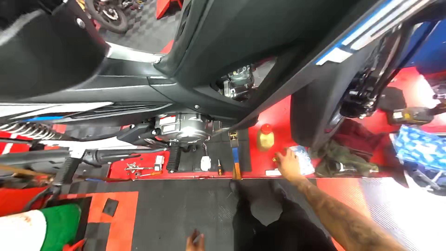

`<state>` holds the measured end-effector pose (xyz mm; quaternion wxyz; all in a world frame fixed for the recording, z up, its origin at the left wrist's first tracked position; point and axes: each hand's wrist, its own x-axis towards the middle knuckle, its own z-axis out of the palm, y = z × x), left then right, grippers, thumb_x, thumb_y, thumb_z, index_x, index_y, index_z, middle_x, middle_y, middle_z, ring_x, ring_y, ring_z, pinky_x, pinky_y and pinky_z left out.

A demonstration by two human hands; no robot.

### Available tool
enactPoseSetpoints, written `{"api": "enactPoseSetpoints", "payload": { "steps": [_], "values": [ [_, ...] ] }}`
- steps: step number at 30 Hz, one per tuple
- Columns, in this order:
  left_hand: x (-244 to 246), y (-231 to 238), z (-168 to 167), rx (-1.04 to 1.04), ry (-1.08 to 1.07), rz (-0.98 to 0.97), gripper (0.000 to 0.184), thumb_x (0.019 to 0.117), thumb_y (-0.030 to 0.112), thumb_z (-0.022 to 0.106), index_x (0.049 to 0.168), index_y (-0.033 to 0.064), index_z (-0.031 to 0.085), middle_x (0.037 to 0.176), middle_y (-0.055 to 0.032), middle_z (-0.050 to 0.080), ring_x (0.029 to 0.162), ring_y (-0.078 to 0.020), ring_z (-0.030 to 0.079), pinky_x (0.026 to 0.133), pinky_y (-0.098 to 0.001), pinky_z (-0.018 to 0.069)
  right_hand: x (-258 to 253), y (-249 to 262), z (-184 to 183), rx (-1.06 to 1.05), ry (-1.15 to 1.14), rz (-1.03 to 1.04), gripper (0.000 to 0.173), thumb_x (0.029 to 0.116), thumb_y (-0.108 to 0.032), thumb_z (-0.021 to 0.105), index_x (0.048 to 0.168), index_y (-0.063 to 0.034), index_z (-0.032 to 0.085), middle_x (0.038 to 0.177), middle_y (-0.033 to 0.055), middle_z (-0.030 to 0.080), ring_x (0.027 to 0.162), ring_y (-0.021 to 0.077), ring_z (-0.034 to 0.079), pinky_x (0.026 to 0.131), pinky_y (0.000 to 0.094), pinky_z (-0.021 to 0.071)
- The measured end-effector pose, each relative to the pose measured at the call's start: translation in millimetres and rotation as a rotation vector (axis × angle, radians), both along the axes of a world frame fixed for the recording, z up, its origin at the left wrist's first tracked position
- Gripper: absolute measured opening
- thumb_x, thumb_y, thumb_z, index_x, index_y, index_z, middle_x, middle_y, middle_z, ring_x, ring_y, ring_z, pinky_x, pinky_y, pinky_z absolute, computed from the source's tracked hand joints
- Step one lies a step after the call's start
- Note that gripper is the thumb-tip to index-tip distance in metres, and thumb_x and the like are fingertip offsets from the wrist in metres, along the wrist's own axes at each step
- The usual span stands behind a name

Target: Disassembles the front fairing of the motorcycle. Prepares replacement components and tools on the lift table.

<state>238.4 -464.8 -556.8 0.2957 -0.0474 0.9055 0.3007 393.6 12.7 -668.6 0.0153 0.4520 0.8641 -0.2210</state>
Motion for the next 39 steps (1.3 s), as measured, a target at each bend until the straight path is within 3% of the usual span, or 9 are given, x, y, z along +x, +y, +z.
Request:
{"api": "enactPoseSetpoints", "payload": {
  "steps": [4, 8, 12, 16, 21, 24, 27, 34, 39],
  "values": [
    [60, 28, -6, -0.073, 0.024, -0.146, 0.056, 0.0980, 0.022, 0.070, 0.145, -0.0035, 0.052, 0.137, -0.0263, 0.061, 0.104, -0.0335, 0.072, 0.095, -0.0512, 0.0591, 8, 17, -4, 0.100, 0.032, 0.193, 0.019, 0.0883, -0.028, 0.079, 0.106, -0.0214, 0.077, 0.140, 0.0202, 0.056, 0.131, 0.0438, 0.051, 0.102, 0.0688, 0.0429],
    [100, 56, -3, -0.042, 0.205, -0.270, 0.046, 0.0938, 0.022, 0.073, 0.134, 0.0031, 0.065, 0.134, -0.0200, 0.063, 0.094, -0.0240, 0.074, 0.083, -0.0435, 0.0643, 6, -14, 23, 0.091, 0.258, 0.337, 0.023, 0.0893, -0.035, 0.075, 0.105, -0.0185, 0.077, 0.134, 0.0177, 0.060, 0.129, 0.0418, 0.053, 0.102, 0.0660, 0.0438],
    [96, 123, 15, 0.166, 0.202, -0.416, 0.082, 0.0872, 0.031, 0.083, 0.155, 0.0066, 0.044, 0.157, -0.0173, 0.046, 0.120, -0.0262, 0.067, 0.091, -0.0452, 0.0619, 3, -108, 92, -0.383, 0.360, 0.323, 0.033, 0.0917, -0.051, 0.069, 0.105, -0.0220, 0.078, 0.127, 0.0039, 0.066, 0.124, 0.0202, 0.059, 0.105, 0.0460, 0.0504],
    [77, 155, 22, 0.201, 0.178, -0.588, 0.042, 0.1001, 0.023, 0.065, 0.137, 0.0035, 0.064, 0.123, -0.0148, 0.073, 0.106, -0.0298, 0.074, 0.094, -0.0542, 0.0592, 1, -158, 121, -0.866, 0.422, 0.191, 0.035, 0.0966, -0.043, 0.068, 0.107, -0.0111, 0.077, 0.118, 0.0075, 0.068, 0.110, 0.0148, 0.065, 0.097, 0.0350, 0.0555],
    [49, 128, 0, 0.117, 0.061, -0.648, 0.036, 0.1047, 0.034, 0.057, 0.126, 0.0090, 0.071, 0.108, -0.0109, 0.076, 0.097, -0.0260, 0.074, 0.090, -0.0529, 0.0596, 22, -78, 68, -0.442, 0.038, -0.222, 0.042, 0.0980, -0.044, 0.064, 0.123, -0.0107, 0.070, 0.123, 0.0147, 0.068, 0.109, 0.0294, 0.068, 0.095, 0.0521, 0.0570],
    [37, 101, -11, 0.025, 0.013, -0.659, 0.036, 0.1049, 0.033, 0.057, 0.128, 0.0078, 0.070, 0.110, -0.0145, 0.075, 0.099, -0.0311, 0.074, 0.091, -0.0568, 0.0581, 51, -11, 23, -0.180, -0.188, -0.532, 0.076, 0.0887, -0.044, 0.076, 0.144, 0.0012, 0.051, 0.147, 0.0336, 0.046, 0.131, 0.0529, 0.050, 0.100, 0.0695, 0.0470],
    [33, 78, -12, -0.037, -0.014, -0.617, 0.038, 0.1048, 0.035, 0.056, 0.126, 0.0058, 0.070, 0.102, -0.0150, 0.075, 0.092, -0.0315, 0.074, 0.087, -0.0569, 0.0589, 62, 16, -8, -0.182, -0.232, -0.622, 0.091, 0.0804, -0.040, 0.086, 0.147, 0.0046, 0.044, 0.147, 0.0348, 0.045, 0.136, 0.0548, 0.044, 0.102, 0.0719, 0.0429],
    [42, 85, -6, -0.009, 0.026, -0.440, 0.033, 0.1007, 0.034, 0.063, 0.116, 0.0063, 0.073, 0.092, -0.0094, 0.075, 0.083, -0.0224, 0.073, 0.081, -0.0497, 0.0612, 63, 11, -27, -0.304, -0.137, -0.612, 0.059, 0.0858, -0.029, 0.079, 0.134, -0.0008, 0.060, 0.125, 0.0295, 0.065, 0.114, 0.0489, 0.063, 0.093, 0.0694, 0.0504],
    [62, 128, -7, 0.134, -0.003, -0.351, 0.025, 0.0980, 0.026, 0.067, 0.111, 0.0051, 0.073, 0.091, -0.0074, 0.074, 0.083, -0.0172, 0.072, 0.082, -0.0431, 0.0616, 84, -17, 7, -0.276, 0.106, -0.603, 0.043, 0.0890, -0.024, 0.079, 0.123, -0.0015, 0.065, 0.103, 0.0240, 0.071, 0.099, 0.0432, 0.069, 0.087, 0.0671, 0.0519]
  ]
}}
